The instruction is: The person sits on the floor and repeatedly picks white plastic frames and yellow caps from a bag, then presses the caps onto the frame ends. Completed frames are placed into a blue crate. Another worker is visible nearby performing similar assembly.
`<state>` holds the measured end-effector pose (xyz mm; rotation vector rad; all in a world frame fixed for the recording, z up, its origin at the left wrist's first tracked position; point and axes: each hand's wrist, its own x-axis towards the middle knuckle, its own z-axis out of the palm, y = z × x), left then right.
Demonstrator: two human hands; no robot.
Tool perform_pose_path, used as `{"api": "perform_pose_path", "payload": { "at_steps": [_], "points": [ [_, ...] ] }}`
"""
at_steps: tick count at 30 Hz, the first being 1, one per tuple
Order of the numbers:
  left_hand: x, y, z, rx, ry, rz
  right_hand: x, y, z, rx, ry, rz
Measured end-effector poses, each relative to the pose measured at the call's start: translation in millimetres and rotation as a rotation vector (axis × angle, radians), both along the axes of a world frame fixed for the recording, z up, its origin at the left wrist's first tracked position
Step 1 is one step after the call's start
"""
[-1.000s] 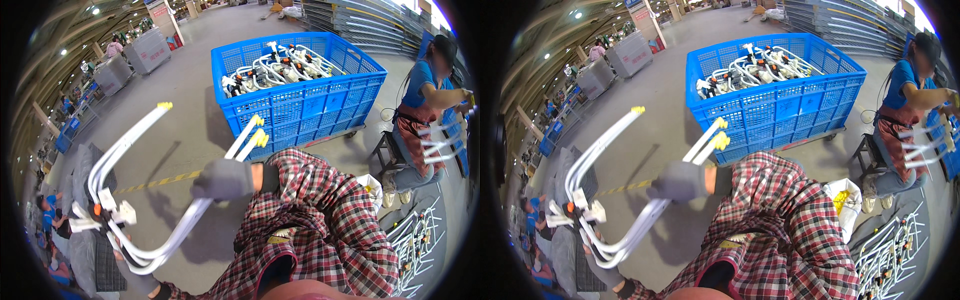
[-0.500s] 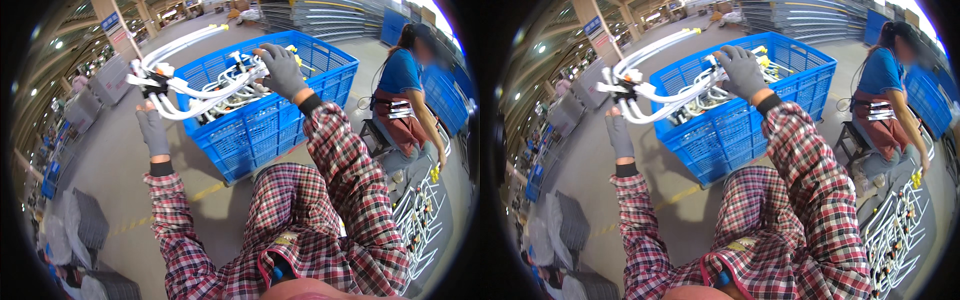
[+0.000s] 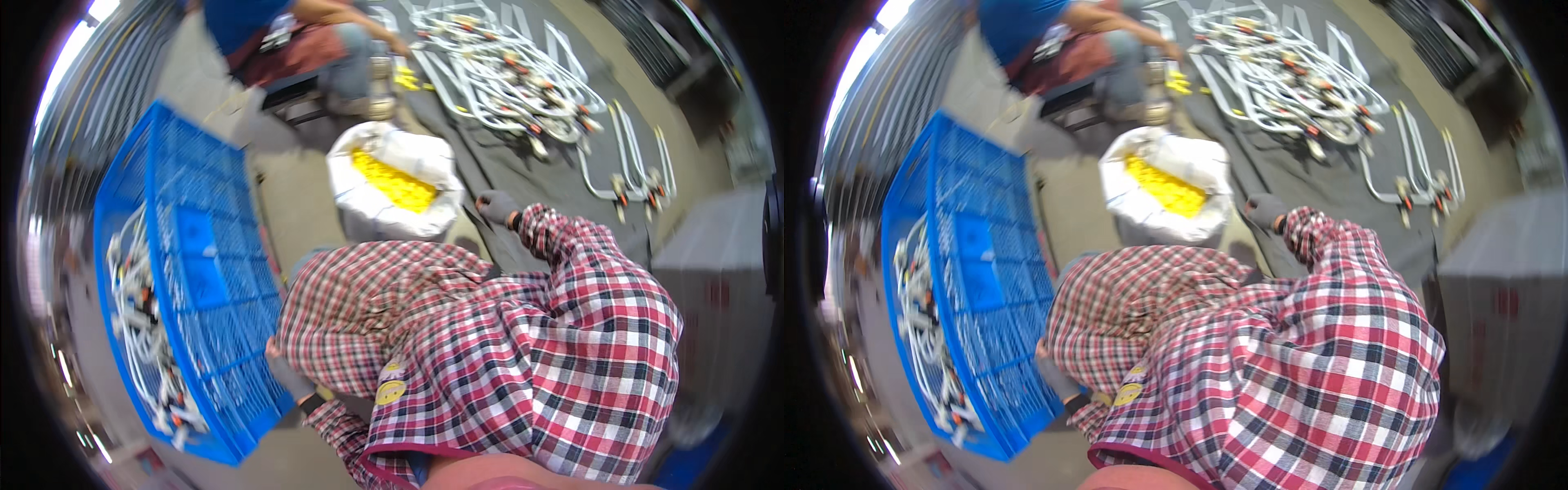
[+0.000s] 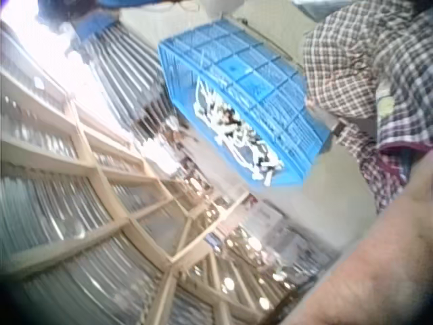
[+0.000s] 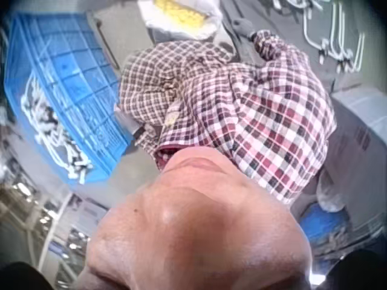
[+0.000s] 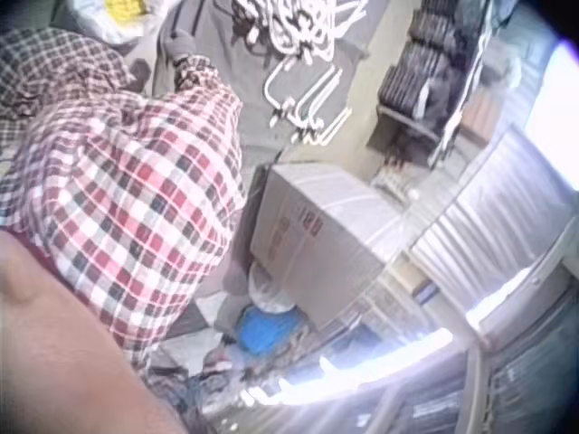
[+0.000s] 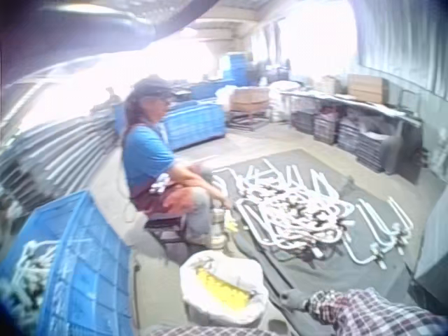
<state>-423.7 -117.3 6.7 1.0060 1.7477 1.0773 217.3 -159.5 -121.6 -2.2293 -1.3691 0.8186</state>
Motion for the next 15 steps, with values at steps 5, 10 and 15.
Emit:
{"api": "perform_pose_path", "payload": {
  "at_steps": [5, 10, 15],
  "points": [
    [-28, 24, -15, -0.293, -0.333, -0.1, 119, -130, -70, -0.288, -0.115, -0.434],
    [-19, 23, -10, -0.285, -0.111, 0.127, 156, -111, -134, -0.359, -0.137, -0.286],
    [-11, -19, 16, -0.311, 0.066, 0.313, 213, 41, -83, 0.017, -0.33, -0.2]
  ]
}}
